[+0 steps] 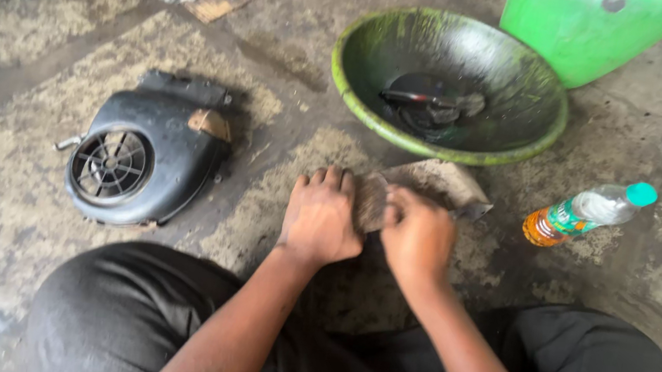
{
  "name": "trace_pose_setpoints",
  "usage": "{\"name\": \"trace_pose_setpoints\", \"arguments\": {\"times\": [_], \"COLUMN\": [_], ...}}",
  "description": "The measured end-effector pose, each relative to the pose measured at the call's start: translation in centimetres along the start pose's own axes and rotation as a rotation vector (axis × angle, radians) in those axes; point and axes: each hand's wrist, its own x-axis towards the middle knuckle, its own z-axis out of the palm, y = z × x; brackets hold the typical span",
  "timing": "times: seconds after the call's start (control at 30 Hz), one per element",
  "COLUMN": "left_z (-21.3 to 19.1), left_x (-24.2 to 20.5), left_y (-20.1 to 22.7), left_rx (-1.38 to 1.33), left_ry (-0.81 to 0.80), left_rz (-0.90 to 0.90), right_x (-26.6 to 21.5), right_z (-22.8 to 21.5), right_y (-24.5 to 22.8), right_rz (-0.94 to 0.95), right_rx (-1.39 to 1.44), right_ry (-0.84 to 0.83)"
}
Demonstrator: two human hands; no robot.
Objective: The person cleans a black plastic fan housing with a cloth, then scrubs a metal part with a brush on a wooden block. They then apply a dark liquid to the metal part with a paintbrush over a green basin.
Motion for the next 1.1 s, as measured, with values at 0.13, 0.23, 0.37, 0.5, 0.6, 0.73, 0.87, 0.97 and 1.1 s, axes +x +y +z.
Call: {"name": "trace_pose_setpoints", "arguments": {"times": [0.13,0.23,0.37,0.5,0.6,0.73,0.87,0.97,1.1], "left_z": [-0.3,0.0,-0.9,-0.6,-0.1,0.0,-0.1,-0.8,-0.2], "left_x": [0.3,-0.5,-0.1,-0.1,-0.3,-0.2,-0.6,0.4,-0.3], "left_y": [-0.1,0.3,0.3,0.2,0.0,-0.1,0.1,0.1,0.2], "left_rx": [-0.049,-0.046,-0.105,-0.069,-0.1,-0.063,-0.09,-0.079,-0.061], "left_ry": [0.066,-0.008,0.029,0.006,0.01,0.062,-0.02,-0.02,0.022], "left_rz": [-0.004,-0.055,-0.035,-0.066,-0.051,-0.022,-0.06,-0.04,-0.04], "right_x": [-1.6,0.8,-1.3,0.8,-1.2,-0.9,0.0,-1.2,0.6], "right_z": [-0.1,-1.0,0.2,0.3,0.9,0.2,-0.6,-0.2,-0.6], "right_y": [-1.1,1.4,-0.3,1.6,1.3,1.3,1.4,-0.1,2.2], "right_rz": [-0.074,-0.039,-0.07,-0.062,-0.105,-0.178,-0.114,-0.173,-0.128], "right_rx": [0.251,0.084,0.124,0.135,0.144,0.186,0.069,0.157,0.184], "right_ry": [0.037,0.124,0.074,0.146,0.103,0.117,0.111,0.086,0.163]}}
